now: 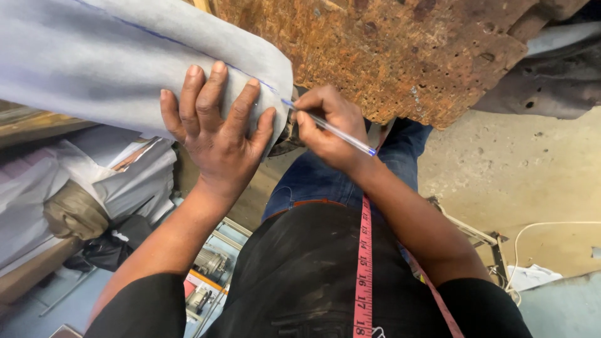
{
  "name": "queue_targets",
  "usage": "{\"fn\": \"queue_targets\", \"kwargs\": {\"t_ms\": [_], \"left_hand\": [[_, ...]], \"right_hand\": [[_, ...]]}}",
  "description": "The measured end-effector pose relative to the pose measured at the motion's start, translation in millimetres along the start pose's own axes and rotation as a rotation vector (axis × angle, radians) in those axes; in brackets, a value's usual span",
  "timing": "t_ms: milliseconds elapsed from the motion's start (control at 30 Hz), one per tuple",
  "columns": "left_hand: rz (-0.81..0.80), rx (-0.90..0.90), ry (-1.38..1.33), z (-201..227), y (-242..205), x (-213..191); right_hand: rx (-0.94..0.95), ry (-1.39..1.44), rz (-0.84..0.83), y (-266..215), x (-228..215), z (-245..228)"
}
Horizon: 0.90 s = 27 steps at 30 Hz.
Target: The person uses a blue pen to draw lines on a white fabric piece laid on a wooden workbench. They adjust the fabric position and continue marking along its edges and surface throughout the clip.
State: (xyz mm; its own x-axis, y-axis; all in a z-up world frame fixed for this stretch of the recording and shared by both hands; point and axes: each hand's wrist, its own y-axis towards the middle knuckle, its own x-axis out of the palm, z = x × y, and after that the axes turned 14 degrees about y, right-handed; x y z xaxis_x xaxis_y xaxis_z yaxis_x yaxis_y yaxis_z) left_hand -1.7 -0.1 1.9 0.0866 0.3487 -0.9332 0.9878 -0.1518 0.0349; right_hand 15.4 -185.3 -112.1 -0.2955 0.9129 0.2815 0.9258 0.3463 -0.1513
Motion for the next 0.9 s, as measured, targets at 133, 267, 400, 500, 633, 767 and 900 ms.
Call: {"fn": "queue_targets", "kwargs": {"t_ms": [133, 267, 400, 500, 633, 767, 900], "left_hand": [[0.026, 0.000, 0.014, 0.1, 0.8, 1.5], [0.015, 0.005, 0.005, -0.3, 0.6, 2.1], [0.014, 0.007, 0.015, 0.2, -0.6, 0.7], [0.008, 0.003, 0.021, 0.6, 0.8, 1.4], [0.019, 0.008, 0.023, 0.2, 1.6, 2.5], [0.022, 0.011, 0.020, 0.9, 1.0, 0.7], [0.012, 0.003, 0.018, 0.7, 1.8, 0.7]], "right_hand": [[-0.024, 0.000, -0.105, 2.5, -2.1, -4.2], [-0.022, 0.044, -0.072, 2.9, -1.6, -5.1], [-0.005, 0.009, -0.099, -1.7, -2.3, 1.7], [-0.046, 0.096, -0.125, 4.2, -0.7, -4.1], [-0.027, 0.004, -0.091, 4.6, -1.9, -2.2], [-0.052, 0.094, -0.120, 3.2, -1.9, -1.5], [0.004, 0.032, -0.067, 2.9, 1.1, 2.0]]}}
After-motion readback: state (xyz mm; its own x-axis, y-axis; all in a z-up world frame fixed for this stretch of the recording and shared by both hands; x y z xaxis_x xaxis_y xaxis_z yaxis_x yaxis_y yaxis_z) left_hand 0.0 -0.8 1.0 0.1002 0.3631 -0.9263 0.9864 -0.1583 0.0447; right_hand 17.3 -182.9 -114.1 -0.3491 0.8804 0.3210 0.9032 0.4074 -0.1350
